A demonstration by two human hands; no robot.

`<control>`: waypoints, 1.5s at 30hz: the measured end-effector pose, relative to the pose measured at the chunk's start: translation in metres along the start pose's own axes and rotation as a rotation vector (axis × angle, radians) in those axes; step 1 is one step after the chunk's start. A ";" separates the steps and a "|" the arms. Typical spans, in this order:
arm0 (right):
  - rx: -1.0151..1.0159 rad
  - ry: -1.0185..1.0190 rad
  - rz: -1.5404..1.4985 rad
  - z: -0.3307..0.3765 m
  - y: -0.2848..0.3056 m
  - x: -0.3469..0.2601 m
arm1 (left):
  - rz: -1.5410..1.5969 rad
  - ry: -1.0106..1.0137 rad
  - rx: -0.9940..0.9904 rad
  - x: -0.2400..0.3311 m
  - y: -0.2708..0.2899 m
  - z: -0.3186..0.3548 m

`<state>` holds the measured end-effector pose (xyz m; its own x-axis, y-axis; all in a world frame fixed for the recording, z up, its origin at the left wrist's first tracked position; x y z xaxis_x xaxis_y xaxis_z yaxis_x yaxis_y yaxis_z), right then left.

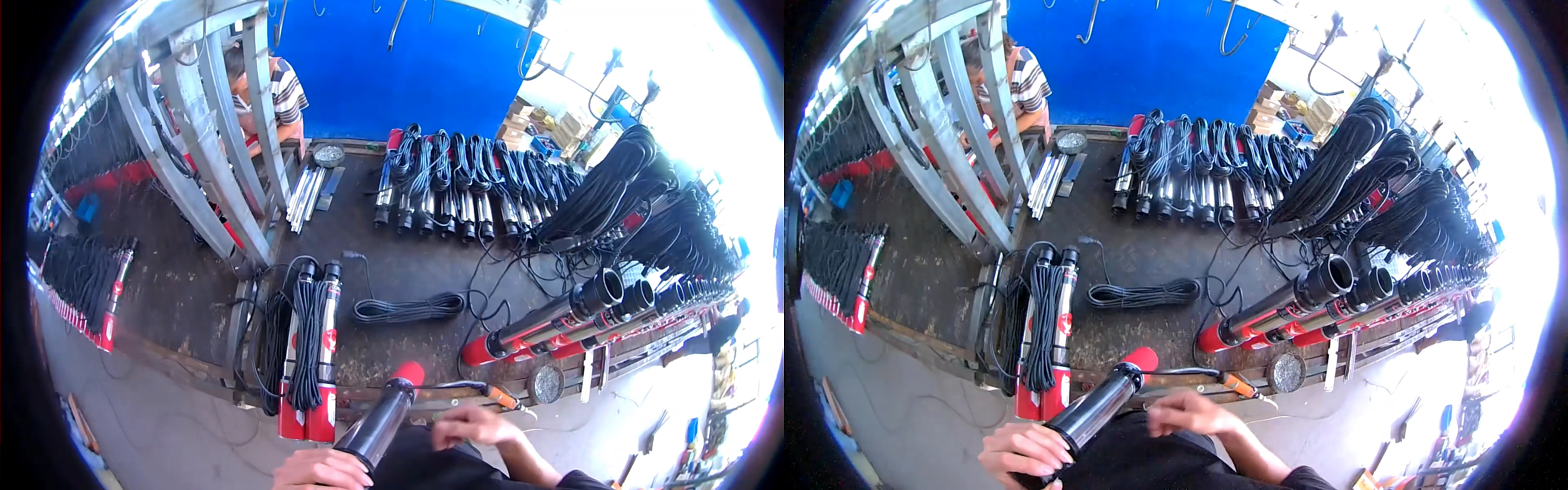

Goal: The person assembles water pumps by attaching a metal rod into the main pump housing, securing it with an air-powered screwdriver, and then placing the finished units into a line on the workbench.

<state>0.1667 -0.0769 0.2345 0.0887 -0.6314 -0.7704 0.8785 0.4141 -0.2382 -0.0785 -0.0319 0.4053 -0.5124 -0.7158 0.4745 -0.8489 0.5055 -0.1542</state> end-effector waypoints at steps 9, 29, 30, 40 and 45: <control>1.017 0.886 0.108 -0.086 0.046 -0.153 | -0.023 0.095 -0.056 -0.012 -0.012 -0.008; 0.278 0.558 0.298 -0.163 0.085 0.040 | 0.182 0.174 -0.116 -0.042 0.021 -0.006; 0.343 0.850 0.434 -0.156 0.074 0.048 | 0.253 0.229 -0.115 -0.048 0.037 0.000; 1.264 0.224 -0.559 -0.182 0.114 0.185 | -0.122 0.283 0.191 -0.055 0.083 0.008; 0.272 -0.100 -1.911 -0.221 0.054 0.160 | -0.204 0.317 0.127 -0.036 0.031 0.013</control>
<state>0.1243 -0.0105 -0.0323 -0.9157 -0.0884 0.3919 -0.1324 -0.8545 -0.5023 -0.0880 0.0030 0.3719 -0.2833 -0.6008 0.7475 -0.9485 0.2906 -0.1260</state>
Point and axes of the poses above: each hand's wrist, its own z-axis away from the middle knuckle, its own y-axis out of the back of the hand, x = y × z, the point moved 7 cm from there along -z, towards the middle knuckle, and after that the axes turned 6 degrees about -y, right-handed, at the moved point
